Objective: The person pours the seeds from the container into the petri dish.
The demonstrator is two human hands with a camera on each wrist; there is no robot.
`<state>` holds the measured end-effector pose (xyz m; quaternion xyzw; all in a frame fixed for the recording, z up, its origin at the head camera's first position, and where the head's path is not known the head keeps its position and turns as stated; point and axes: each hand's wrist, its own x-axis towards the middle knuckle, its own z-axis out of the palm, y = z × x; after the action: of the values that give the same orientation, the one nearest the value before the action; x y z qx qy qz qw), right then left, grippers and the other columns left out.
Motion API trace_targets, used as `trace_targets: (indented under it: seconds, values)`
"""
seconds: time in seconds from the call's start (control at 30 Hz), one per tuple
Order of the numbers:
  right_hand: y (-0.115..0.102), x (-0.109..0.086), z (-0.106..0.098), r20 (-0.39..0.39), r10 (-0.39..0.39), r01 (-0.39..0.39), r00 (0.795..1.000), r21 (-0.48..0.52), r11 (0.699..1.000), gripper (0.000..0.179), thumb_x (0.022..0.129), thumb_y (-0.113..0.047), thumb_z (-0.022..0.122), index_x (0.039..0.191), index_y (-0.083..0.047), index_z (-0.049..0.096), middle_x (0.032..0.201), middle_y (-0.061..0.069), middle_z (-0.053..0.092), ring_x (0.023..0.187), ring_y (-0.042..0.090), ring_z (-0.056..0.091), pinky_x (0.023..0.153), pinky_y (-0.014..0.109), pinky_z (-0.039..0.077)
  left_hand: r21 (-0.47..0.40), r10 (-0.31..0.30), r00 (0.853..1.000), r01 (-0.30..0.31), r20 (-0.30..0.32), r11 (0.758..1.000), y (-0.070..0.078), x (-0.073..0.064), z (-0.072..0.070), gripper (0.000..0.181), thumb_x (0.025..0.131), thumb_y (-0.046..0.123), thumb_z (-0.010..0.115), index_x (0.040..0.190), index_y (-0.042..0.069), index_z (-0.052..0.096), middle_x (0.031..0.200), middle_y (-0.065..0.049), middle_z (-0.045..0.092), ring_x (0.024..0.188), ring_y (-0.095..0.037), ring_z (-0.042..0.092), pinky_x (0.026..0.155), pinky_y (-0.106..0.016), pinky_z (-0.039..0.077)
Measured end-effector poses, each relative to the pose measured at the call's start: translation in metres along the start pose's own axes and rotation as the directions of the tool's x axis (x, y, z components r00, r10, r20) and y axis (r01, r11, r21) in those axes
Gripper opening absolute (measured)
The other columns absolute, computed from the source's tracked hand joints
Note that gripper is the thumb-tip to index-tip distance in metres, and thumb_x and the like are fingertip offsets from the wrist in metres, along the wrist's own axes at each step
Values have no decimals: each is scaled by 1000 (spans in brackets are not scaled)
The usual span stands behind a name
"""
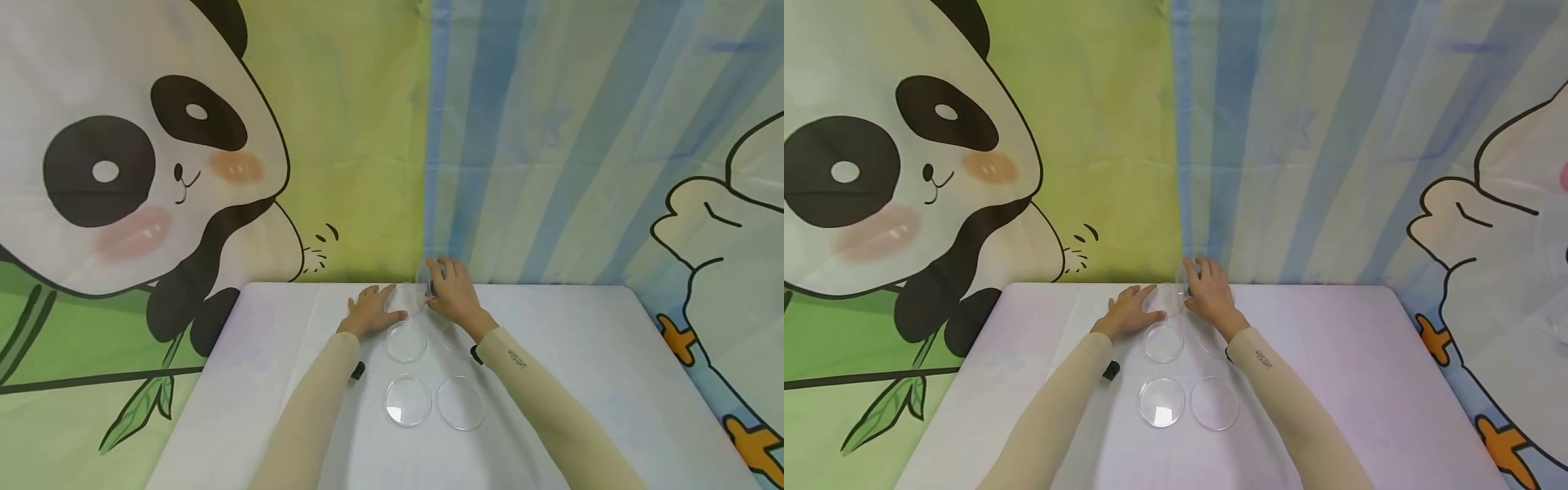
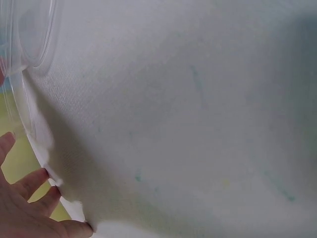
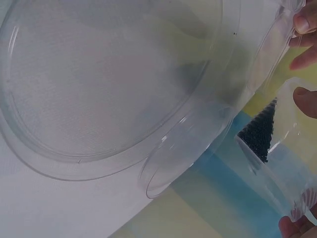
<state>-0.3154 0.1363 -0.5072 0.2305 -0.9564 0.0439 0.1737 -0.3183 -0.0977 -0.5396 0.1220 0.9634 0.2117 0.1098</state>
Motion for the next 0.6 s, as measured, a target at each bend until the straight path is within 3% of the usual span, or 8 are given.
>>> trace_targets:
  seconds: [0.2,0.6]
  values:
    - [-2,2,1,25,25,-25,999,13,1000,102,73,-36,91,153,-8,34,143,24,39,131,44,39,110,55,34,0,4,1000,-4,-7,1000,2,1,-1,85,88,67,61,157,27,34,157,-20,31,146,-42,23,109,-75,11]
    - [-3,0,9,-30,-42,40,999,-82,996,101,72,-37,92,151,-10,35,142,25,40,130,44,40,105,55,39,-10,3,1000,-3,-10,1000,-2,1,4,86,87,69,61,157,27,35,157,-20,31,146,-41,23,109,-75,10]
